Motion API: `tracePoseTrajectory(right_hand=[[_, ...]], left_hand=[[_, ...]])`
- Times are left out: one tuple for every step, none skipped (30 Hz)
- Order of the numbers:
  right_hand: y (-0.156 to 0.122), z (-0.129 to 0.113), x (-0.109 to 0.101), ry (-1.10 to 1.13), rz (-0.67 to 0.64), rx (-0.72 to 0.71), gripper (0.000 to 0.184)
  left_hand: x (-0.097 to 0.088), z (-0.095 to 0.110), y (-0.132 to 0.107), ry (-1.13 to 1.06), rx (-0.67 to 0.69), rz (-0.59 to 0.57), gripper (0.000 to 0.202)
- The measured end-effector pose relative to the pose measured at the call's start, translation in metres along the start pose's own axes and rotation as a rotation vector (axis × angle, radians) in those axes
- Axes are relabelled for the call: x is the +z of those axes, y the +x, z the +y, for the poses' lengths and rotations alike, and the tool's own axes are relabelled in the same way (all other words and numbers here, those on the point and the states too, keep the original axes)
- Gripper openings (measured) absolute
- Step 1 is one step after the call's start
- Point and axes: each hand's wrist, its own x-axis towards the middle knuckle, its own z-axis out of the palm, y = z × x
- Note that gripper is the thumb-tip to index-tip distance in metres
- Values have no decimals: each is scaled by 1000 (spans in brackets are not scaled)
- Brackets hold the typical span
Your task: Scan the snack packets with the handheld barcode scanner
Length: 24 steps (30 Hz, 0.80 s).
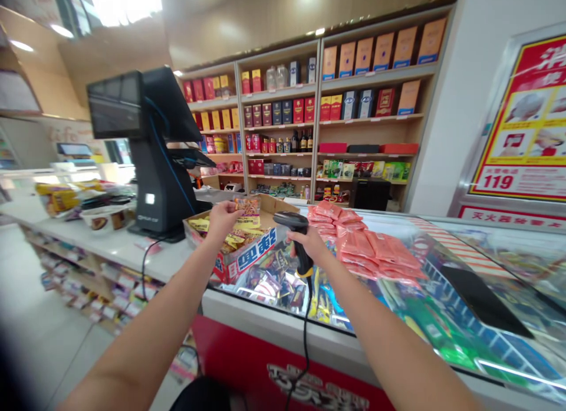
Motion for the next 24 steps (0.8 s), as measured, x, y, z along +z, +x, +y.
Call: tracePoseTrajectory(right_hand=[[2, -1, 8, 6, -22, 2, 27], [4, -3, 15, 14, -43, 5, 27], [6, -4, 23, 26, -59, 7, 27], [7, -5, 30, 39, -77, 10, 27], [7, -6, 37, 53, -92, 16, 27], [8, -6, 43, 63, -107, 24, 26], [7, -6, 48, 70, -118, 32, 26], [7, -6, 52, 74, -128, 39, 26], [6, -5, 54, 76, -134, 45, 25], [5, -4, 55, 78, -131, 46, 25], [3, -2, 54, 82, -122, 43, 25], [1, 0, 52, 86, -111, 41, 26], [-1, 1, 47, 88, -97, 38, 26], [-3, 3, 41, 88, -78, 37, 26], [-6, 5, 33, 86, -52, 35, 26], [-9, 7, 23, 82, -19, 34, 26], [-13, 8, 12, 80, 24, 33, 26], [-17, 9, 0, 79, 72, 28, 26], [-21, 10, -14, 78, 120, 25, 26], [-26, 11, -27, 80, 168, 17, 26], [-31, 11, -40, 79, 213, 7, 26], [-37, 11, -53, 81, 265, -9, 25], [-43, 11, -66, 82, 313, -22, 25], [-48, 11, -77, 80, 361, -33, 25]], left_hand=[[-10, -8, 2, 47, -15, -5, 13], [-18, -16, 3, 92, -31, -10, 12], [-25, -24, 3, 137, -44, -10, 12], [-31, -30, 2, 184, -43, 2, 13], [-35, -36, 0, 230, -27, 31, 15], [-38, -40, -2, 272, 3, 73, 18], [-40, -43, -4, 304, 42, 121, 22], [-40, -43, -6, 323, 86, 165, 25], [-39, -42, -8, 329, 133, 199, 27], [-37, -39, -10, 319, 179, 216, 27], [-33, -35, -12, 296, 223, 219, 26], [-27, -30, -14, 264, 268, 211, 24], [-18, -23, -17, 225, 312, 192, 22], [-8, -16, -21, 182, 353, 161, 20], [5, -9, -26, 139, 389, 117, 18], [19, -2, -33, 99, 418, 55, 14], [35, 5, -40, 63, 438, -23, 11], [53, 11, -49, 35, 445, -111, 7], [72, 17, -58, 17, 433, -202, 5], [91, 23, -67, 8, 404, -283, 8], [110, 29, -77, 6, 368, -347, 14], [129, 35, -86, 6, 330, -390, 20], [147, 41, -94, 7, 289, -420, 27], [165, 47, -102, 5, 250, -443, 34]])
